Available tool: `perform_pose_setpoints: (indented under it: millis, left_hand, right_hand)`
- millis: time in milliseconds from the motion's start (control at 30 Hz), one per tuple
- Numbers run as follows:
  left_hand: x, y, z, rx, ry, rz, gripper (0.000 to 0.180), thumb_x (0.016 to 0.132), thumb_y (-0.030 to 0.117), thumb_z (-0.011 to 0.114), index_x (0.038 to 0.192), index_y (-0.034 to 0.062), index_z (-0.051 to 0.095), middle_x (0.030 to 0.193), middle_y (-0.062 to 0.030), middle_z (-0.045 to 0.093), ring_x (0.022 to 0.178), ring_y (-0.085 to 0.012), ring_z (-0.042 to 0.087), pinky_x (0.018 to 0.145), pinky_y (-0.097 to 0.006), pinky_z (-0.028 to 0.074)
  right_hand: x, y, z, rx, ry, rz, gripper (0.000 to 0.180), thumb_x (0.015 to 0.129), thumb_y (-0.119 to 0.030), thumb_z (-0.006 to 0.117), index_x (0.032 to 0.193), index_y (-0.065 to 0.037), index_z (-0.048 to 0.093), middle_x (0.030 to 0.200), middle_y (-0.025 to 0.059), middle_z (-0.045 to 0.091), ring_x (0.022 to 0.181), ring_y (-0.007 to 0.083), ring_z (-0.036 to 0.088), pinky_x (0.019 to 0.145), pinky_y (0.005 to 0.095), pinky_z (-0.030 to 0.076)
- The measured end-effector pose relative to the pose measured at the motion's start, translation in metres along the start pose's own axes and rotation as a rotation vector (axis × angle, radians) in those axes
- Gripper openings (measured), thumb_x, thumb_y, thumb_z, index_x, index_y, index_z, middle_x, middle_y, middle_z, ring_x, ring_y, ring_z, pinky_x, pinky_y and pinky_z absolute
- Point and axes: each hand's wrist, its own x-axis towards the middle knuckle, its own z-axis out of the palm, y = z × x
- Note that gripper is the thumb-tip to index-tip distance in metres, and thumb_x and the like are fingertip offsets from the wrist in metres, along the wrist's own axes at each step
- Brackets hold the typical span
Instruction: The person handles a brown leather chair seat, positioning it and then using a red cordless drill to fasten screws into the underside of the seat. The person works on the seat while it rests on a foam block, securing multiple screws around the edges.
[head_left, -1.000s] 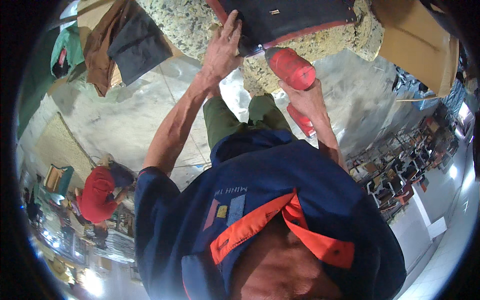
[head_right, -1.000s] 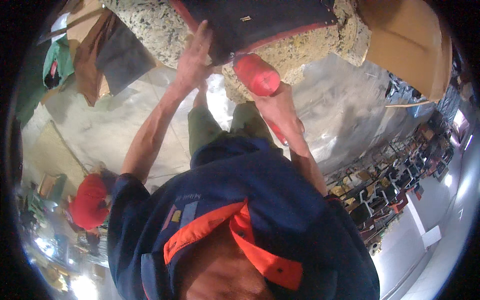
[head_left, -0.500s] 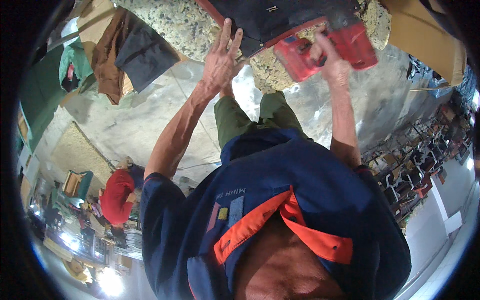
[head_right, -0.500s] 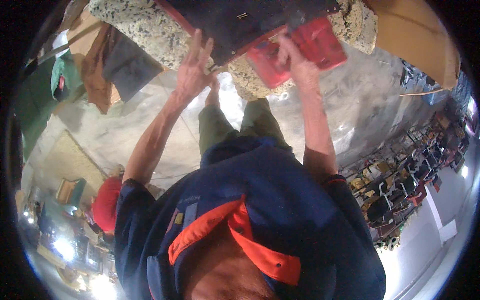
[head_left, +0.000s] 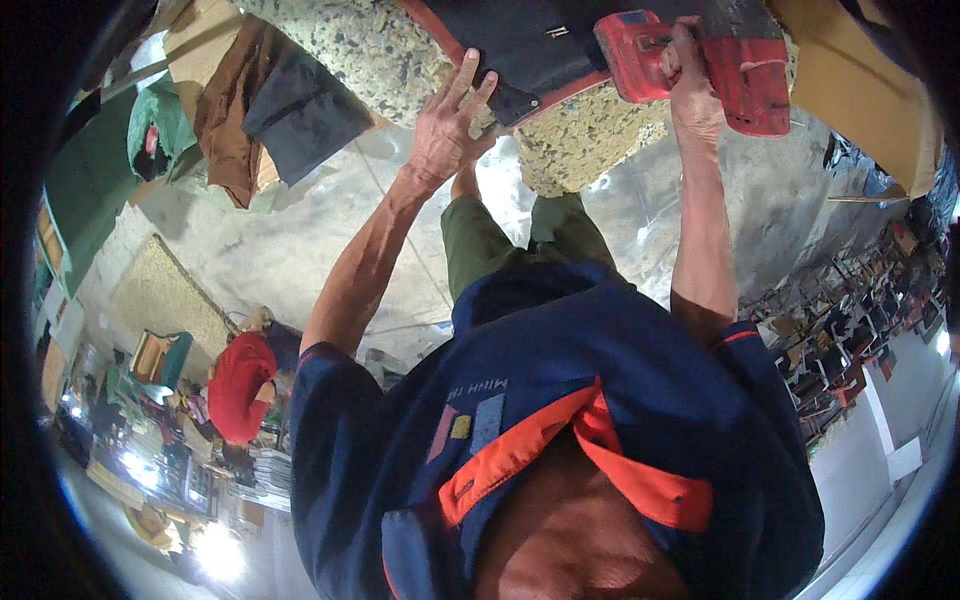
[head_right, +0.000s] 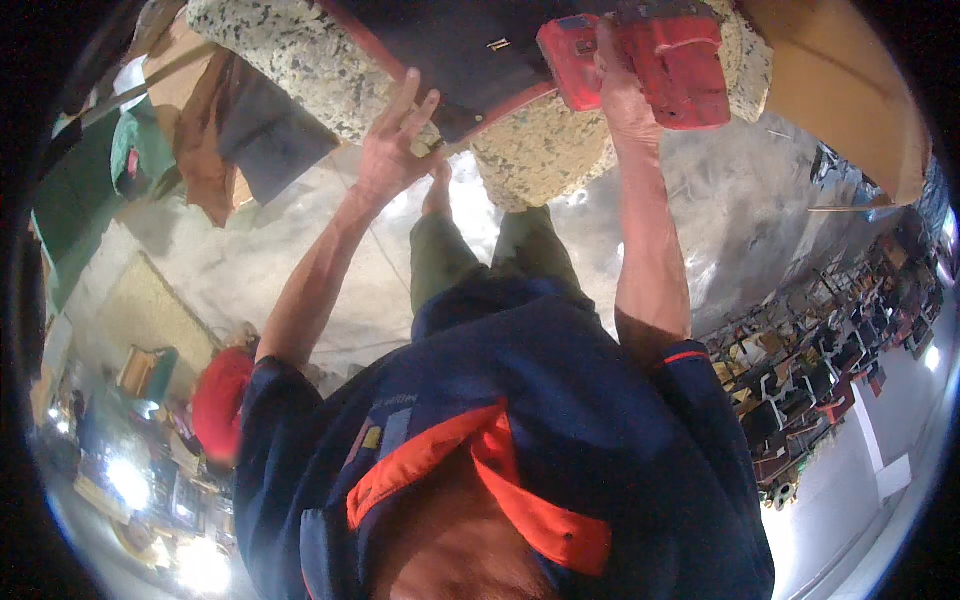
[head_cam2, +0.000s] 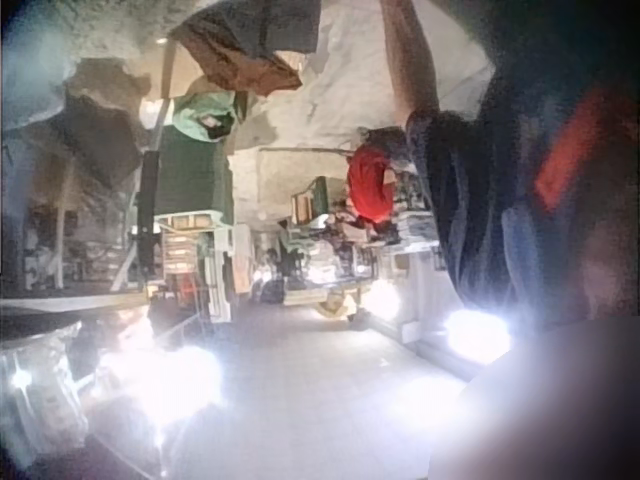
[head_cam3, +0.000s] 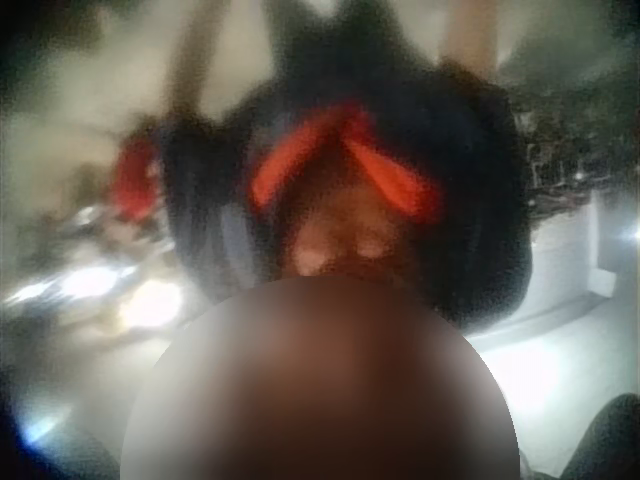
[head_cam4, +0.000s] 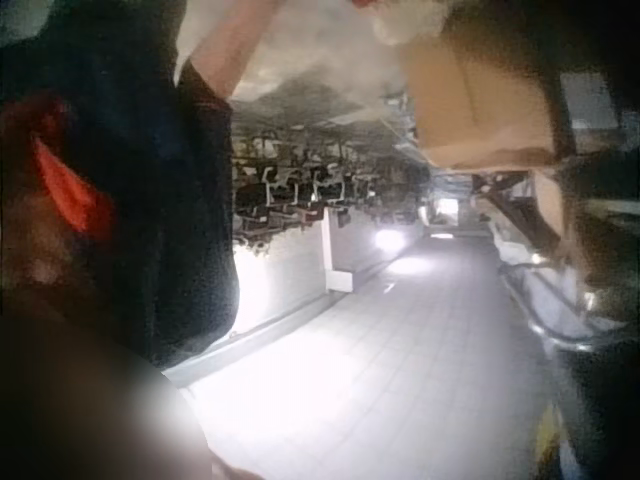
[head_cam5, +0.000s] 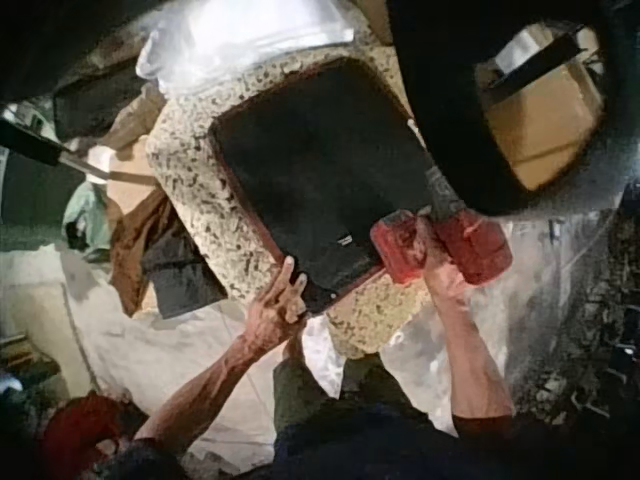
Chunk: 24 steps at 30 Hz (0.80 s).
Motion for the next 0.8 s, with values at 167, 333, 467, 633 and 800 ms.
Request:
perform_pose_setpoints:
  millis: [167, 333, 467, 633, 800]
  left_hand:
    - [0.002, -0.001, 0.0, -0.012, -0.011, -0.008, 0.093, 0.061, 0.012, 0.088, 0.147, 0.0193, 0.052, 0.162, -0.0157, 0.035, 0.132, -0.0417, 0.054, 0.099, -0.046, 0.056]
    - [0.002, -0.003, 0.002, -0.005, -0.004, 0.012, 0.099, 0.057, 0.01, 0.087, 0.149, 0.0192, 0.05, 0.163, -0.0151, 0.034, 0.134, -0.0428, 0.051, 0.101, -0.046, 0.055]
    - [0.003, -0.004, 0.004, -0.048, 0.013, 0.01, 0.098, 0.058, 0.007, 0.086, 0.148, 0.0187, 0.049, 0.163, -0.015, 0.033, 0.133, -0.0435, 0.051, 0.102, -0.049, 0.053]
    - [0.003, -0.006, 0.005, -0.048, 0.004, 0.003, 0.1, 0.058, 0.008, 0.087, 0.15, 0.0177, 0.047, 0.163, -0.0157, 0.033, 0.137, -0.0438, 0.048, 0.105, -0.048, 0.053]
    - [0.0, -0.008, 0.01, -0.054, -0.006, -0.006, 0.098, 0.059, 0.011, 0.089, 0.149, 0.0159, 0.049, 0.163, -0.0153, 0.033, 0.139, -0.0435, 0.046, 0.104, -0.049, 0.053]
  right_hand:
    - [-0.006, -0.004, -0.003, 0.03, -0.067, 0.085, 0.007, 0.101, -0.011, 0.058, 0.096, -0.006, 0.06, 0.065, -0.0033, 0.041, 0.057, 0.0084, 0.038, 0.055, 0.0274, 0.033]
    - [-0.005, -0.009, 0.001, 0.149, -0.055, 0.185, 0.007, 0.102, -0.011, 0.057, 0.097, -0.006, 0.058, 0.065, -0.004, 0.036, 0.057, 0.0087, 0.035, 0.055, 0.0282, 0.032]
    - [-0.004, -0.01, 0.002, 0.071, -0.04, 0.168, 0.008, 0.102, -0.01, 0.056, 0.096, -0.005, 0.056, 0.065, -0.0042, 0.034, 0.057, 0.0091, 0.033, 0.055, 0.0288, 0.031]
    - [-0.01, -0.009, 0.0, -0.034, -0.074, 0.076, 0.011, 0.103, -0.011, 0.056, 0.093, -0.005, 0.055, 0.066, -0.004, 0.035, 0.058, 0.0092, 0.033, 0.056, 0.0287, 0.032]
    - [-0.013, 0.005, -0.006, 0.035, -0.064, 0.247, 0.012, 0.104, -0.013, 0.056, 0.095, -0.005, 0.057, 0.067, -0.0034, 0.038, 0.061, 0.0091, 0.037, 0.059, 0.0278, 0.034]
